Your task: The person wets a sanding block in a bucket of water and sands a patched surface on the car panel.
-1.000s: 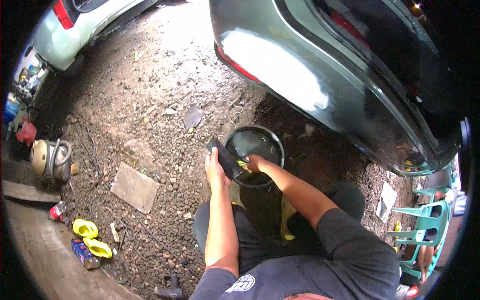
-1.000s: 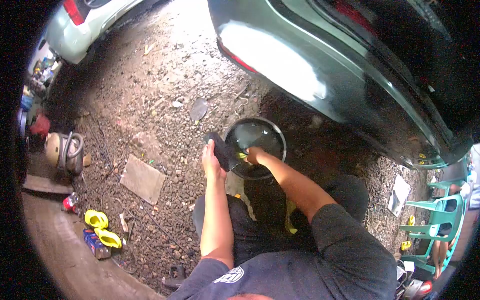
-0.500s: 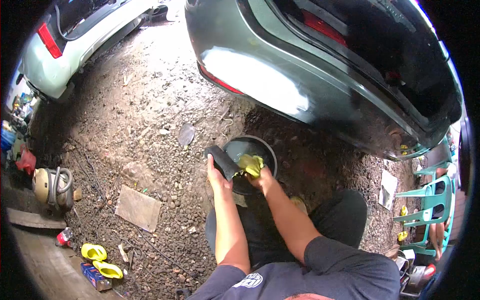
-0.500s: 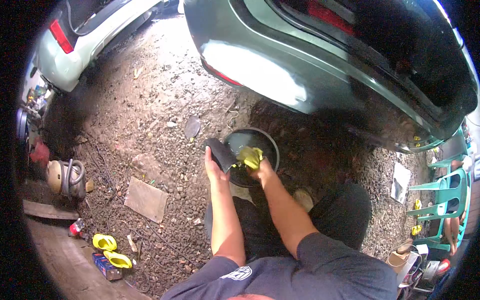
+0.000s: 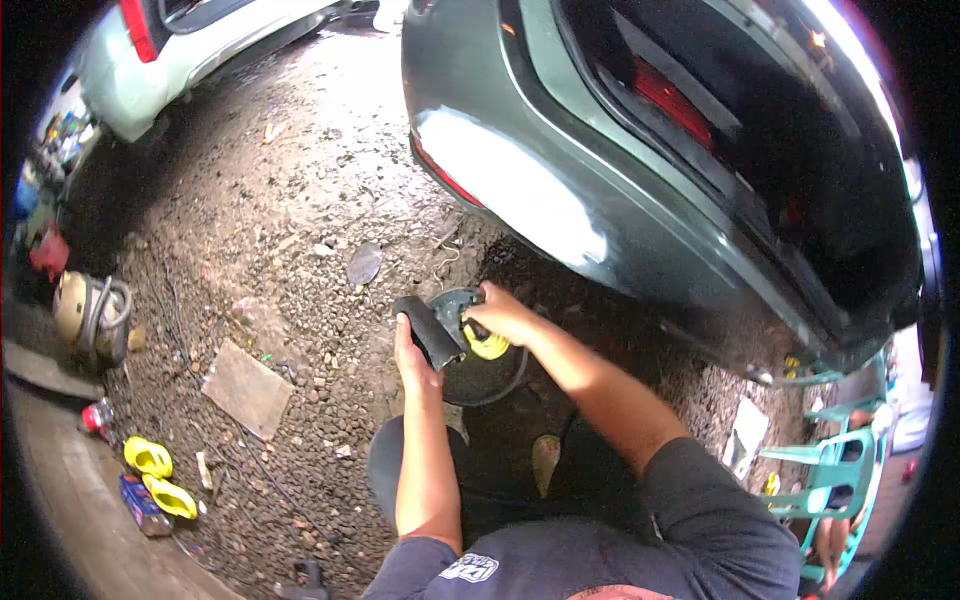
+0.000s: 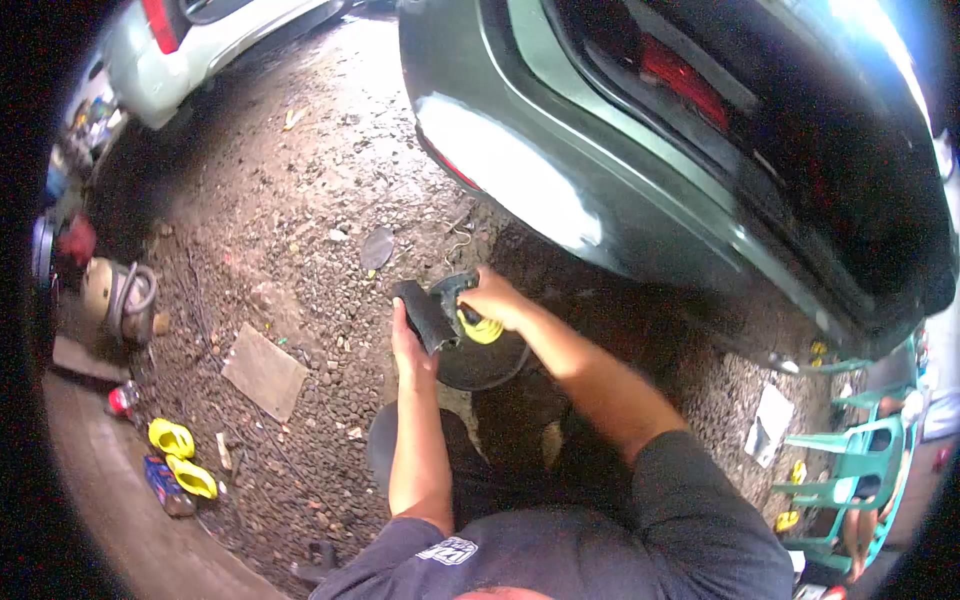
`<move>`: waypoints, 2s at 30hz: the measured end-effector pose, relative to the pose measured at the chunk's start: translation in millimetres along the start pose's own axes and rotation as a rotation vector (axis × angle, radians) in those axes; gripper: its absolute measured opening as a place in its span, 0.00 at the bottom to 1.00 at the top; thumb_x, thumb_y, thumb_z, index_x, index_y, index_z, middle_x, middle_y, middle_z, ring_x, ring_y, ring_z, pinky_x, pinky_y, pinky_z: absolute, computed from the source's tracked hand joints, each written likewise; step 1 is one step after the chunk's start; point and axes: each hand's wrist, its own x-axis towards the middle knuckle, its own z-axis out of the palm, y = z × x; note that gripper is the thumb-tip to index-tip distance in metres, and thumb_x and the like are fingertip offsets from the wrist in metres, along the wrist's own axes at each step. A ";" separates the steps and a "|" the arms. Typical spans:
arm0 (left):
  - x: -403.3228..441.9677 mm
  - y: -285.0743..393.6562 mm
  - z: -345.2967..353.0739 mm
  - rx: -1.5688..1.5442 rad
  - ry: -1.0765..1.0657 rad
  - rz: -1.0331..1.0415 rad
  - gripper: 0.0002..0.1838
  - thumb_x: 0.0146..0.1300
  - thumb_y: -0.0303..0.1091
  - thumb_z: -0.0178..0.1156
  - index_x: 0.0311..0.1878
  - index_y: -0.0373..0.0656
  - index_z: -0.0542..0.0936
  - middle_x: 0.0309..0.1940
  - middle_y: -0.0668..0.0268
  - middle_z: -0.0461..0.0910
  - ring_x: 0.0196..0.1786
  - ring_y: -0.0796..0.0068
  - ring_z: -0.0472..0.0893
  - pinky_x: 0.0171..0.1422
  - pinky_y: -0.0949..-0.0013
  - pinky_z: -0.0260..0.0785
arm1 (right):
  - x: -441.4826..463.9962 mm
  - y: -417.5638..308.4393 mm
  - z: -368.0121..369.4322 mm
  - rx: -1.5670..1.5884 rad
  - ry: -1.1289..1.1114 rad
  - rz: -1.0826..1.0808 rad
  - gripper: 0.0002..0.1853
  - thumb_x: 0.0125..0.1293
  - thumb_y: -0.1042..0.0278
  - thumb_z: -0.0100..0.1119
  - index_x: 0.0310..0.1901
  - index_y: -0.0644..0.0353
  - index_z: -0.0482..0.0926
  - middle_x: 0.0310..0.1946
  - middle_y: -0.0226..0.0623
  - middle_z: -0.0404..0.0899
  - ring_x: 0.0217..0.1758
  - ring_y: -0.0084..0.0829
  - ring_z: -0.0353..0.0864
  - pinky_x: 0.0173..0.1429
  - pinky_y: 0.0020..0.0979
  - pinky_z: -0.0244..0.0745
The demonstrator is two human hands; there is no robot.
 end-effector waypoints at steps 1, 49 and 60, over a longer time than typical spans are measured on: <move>0.1 -1.0 2.6 0.051 0.058 0.100 0.21 0.77 0.51 0.58 0.58 0.42 0.79 0.47 0.64 0.85 0.45 0.66 0.85 0.52 0.59 0.80 | -15.1 -41.4 -22.2 -0.358 0.040 -0.041 0.23 0.62 0.65 0.70 0.57 0.68 0.80 0.41 0.43 0.87 0.41 0.33 0.86 0.49 0.37 0.83; -62.4 18.7 280.4 1.922 -0.754 0.712 0.56 0.63 0.38 0.70 0.86 0.68 0.43 0.56 0.43 0.80 0.58 0.38 0.80 0.64 0.46 0.75 | -4.5 -291.8 -228.4 -0.579 0.308 -1.570 0.27 0.65 0.80 0.58 0.67 0.63 0.76 0.61 0.50 0.80 0.66 0.42 0.80 0.71 0.37 0.71; -41.5 40.3 277.0 1.969 -0.776 1.158 0.45 0.62 0.41 0.71 0.80 0.66 0.58 0.61 0.55 0.78 0.59 0.46 0.81 0.62 0.49 0.78 | -5.2 -289.5 -222.6 -0.611 0.416 -1.456 0.26 0.67 0.75 0.57 0.68 0.60 0.76 0.64 0.49 0.78 0.69 0.41 0.77 0.74 0.37 0.69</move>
